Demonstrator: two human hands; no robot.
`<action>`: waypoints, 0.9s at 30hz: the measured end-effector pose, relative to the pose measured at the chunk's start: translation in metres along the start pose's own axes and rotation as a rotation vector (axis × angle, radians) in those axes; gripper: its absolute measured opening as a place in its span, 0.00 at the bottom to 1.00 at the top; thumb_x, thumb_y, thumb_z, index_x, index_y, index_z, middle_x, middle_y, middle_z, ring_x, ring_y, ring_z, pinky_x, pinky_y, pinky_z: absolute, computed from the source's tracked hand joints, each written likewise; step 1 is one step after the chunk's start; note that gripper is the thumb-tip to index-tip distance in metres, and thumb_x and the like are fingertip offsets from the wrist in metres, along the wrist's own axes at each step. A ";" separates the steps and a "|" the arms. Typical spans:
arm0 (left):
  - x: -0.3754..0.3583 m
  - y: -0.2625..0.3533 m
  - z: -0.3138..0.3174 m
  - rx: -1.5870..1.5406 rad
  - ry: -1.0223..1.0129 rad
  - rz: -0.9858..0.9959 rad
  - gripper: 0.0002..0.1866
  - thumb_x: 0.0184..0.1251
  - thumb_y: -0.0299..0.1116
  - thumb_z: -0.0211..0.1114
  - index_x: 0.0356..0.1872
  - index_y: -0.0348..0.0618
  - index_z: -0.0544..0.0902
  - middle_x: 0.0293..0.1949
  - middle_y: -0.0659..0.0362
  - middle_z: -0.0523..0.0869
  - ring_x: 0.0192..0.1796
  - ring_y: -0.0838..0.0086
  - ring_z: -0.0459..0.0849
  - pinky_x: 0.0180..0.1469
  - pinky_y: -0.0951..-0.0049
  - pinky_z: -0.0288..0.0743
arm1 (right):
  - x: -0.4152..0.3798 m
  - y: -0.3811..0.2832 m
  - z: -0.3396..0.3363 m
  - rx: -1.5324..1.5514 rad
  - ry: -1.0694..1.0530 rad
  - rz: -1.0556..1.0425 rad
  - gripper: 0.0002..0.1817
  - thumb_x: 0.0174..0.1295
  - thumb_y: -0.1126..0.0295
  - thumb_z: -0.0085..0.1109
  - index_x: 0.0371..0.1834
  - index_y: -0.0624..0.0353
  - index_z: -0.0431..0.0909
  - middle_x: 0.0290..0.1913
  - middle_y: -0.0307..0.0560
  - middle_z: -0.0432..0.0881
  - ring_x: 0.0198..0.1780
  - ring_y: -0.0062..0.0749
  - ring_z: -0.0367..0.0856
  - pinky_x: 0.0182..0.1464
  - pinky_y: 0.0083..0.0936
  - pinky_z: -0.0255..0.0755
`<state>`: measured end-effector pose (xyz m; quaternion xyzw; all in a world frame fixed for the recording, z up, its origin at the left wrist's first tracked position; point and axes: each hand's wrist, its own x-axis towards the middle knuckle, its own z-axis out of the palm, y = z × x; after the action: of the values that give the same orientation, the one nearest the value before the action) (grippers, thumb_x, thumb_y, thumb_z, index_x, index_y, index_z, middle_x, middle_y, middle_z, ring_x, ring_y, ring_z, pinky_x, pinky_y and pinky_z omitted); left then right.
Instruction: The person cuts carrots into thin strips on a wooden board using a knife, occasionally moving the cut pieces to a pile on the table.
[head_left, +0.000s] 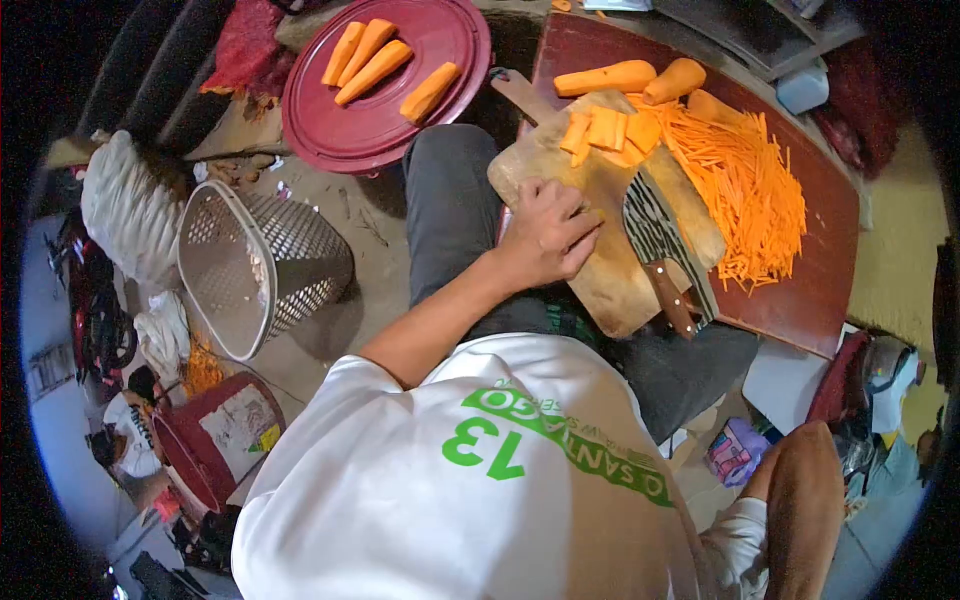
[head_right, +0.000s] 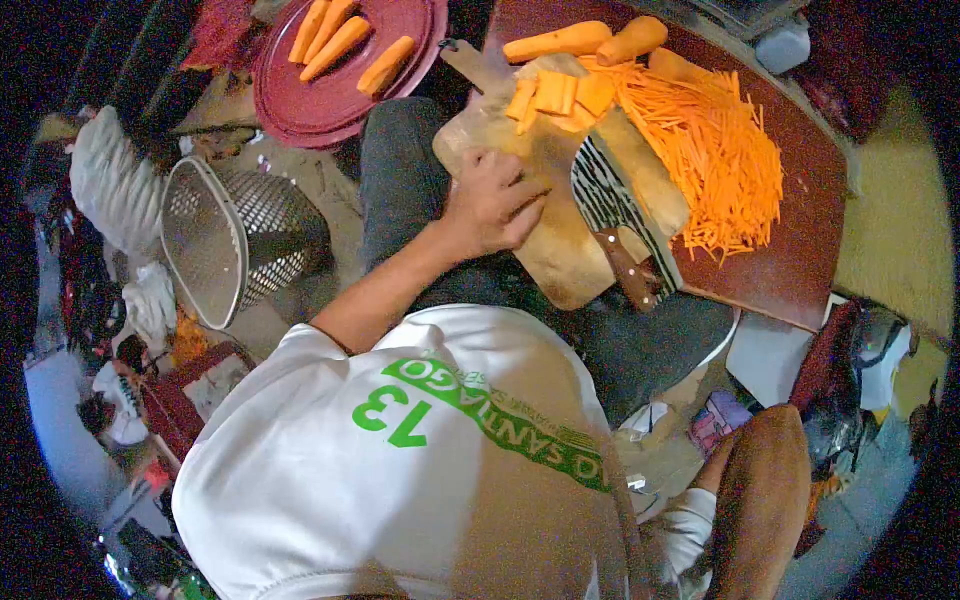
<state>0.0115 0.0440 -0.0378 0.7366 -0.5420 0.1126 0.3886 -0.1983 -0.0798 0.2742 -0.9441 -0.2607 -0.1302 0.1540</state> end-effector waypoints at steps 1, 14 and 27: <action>0.000 0.000 0.001 0.006 0.002 -0.003 0.12 0.60 0.34 0.79 0.45 0.51 0.93 0.40 0.59 0.81 0.45 0.59 0.82 0.54 0.51 0.67 | 0.001 0.000 -0.001 0.003 0.000 -0.003 0.21 0.62 0.73 0.72 0.59 0.65 0.88 0.54 0.60 0.91 0.52 0.55 0.90 0.56 0.43 0.84; 0.001 0.001 0.000 0.004 -0.007 -0.015 0.13 0.60 0.35 0.79 0.46 0.51 0.94 0.40 0.59 0.81 0.46 0.60 0.81 0.55 0.52 0.66 | 0.003 0.007 0.004 0.020 -0.024 0.004 0.23 0.61 0.75 0.72 0.61 0.65 0.87 0.56 0.62 0.90 0.54 0.58 0.89 0.58 0.43 0.83; 0.003 0.001 -0.003 0.013 -0.037 -0.026 0.13 0.60 0.35 0.78 0.46 0.51 0.94 0.39 0.59 0.80 0.46 0.60 0.82 0.54 0.51 0.67 | 0.001 0.010 0.008 0.018 -0.038 0.048 0.25 0.60 0.77 0.72 0.63 0.65 0.87 0.58 0.63 0.90 0.57 0.61 0.89 0.60 0.43 0.83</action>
<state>0.0129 0.0436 -0.0340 0.7479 -0.5388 0.0975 0.3753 -0.1910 -0.0842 0.2650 -0.9509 -0.2420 -0.1063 0.1608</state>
